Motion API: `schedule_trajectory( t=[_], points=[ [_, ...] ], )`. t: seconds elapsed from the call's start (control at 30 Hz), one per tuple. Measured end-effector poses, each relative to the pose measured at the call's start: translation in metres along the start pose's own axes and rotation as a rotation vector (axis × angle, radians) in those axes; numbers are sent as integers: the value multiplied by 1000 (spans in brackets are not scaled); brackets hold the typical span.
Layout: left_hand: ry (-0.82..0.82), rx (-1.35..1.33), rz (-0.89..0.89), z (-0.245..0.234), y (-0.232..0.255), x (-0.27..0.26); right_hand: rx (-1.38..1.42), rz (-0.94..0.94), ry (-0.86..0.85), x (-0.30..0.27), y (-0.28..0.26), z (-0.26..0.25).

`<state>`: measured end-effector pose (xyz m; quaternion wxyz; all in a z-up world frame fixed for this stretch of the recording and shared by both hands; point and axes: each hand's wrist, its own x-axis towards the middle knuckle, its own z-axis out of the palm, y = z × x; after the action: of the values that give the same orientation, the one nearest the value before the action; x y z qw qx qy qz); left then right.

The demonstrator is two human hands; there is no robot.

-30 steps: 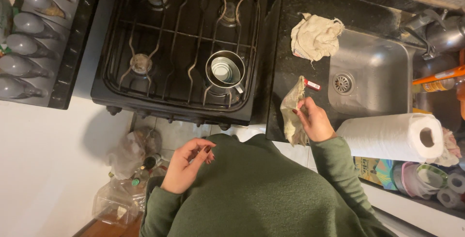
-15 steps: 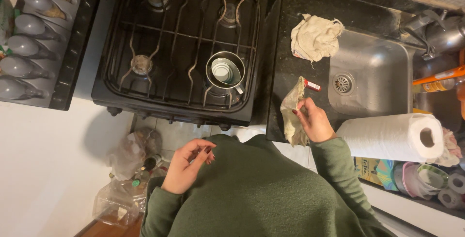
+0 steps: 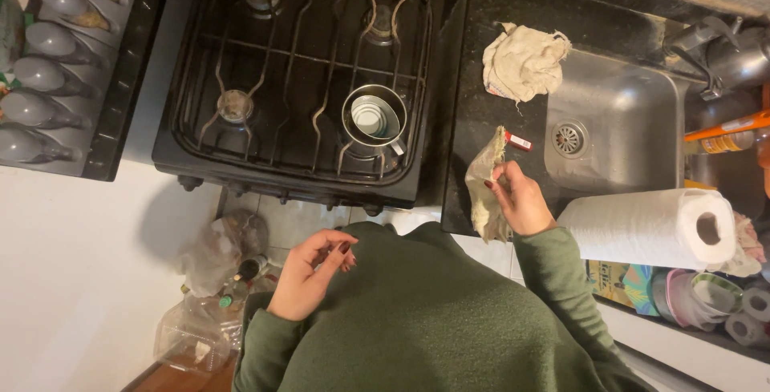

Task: Cleaning and wiping a metal can with paper towels to prepare it for use.

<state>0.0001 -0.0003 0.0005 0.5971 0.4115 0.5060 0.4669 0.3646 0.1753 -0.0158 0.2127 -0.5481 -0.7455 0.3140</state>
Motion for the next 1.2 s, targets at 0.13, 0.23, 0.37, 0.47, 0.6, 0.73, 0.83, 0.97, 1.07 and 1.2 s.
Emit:
schedule_trajectory(
  t=[0.13, 0.23, 0.37, 0.47, 0.6, 0.73, 0.83, 0.97, 1.07, 1.2],
  points=[
    [-7, -16, -7, -1, -2, 0, 31, -37, 19, 1, 6, 3],
    [0, -1, 4, -1, 0, 1, 54, -109, 132, 3, -1, 4],
    [-6, 7, -6, 0, 4, 0, 266, 29, 184, 5, 4, 6],
    [-6, 8, 6, 0, 2, 1, 432, 206, 117, 4, 53, 18],
    [-2, 28, 5, 0, 1, 2, 686, 236, 55, 1, 80, 27],
    [-9, 3, 2, 2, 3, 3, 715, 246, 129, 4, 53, 23],
    [-9, 9, -12, 3, 4, 3, 719, 228, 150, 3, 48, 23],
    [-13, 5, -8, 3, 3, 2, 741, 230, 167, 5, 50, 22],
    [-14, 0, -13, 3, 2, 1, 714, 208, 167, 5, 48, 20],
    [-11, -1, -10, 3, 3, 0, 693, 205, 165, 6, 44, 19]
  ],
)
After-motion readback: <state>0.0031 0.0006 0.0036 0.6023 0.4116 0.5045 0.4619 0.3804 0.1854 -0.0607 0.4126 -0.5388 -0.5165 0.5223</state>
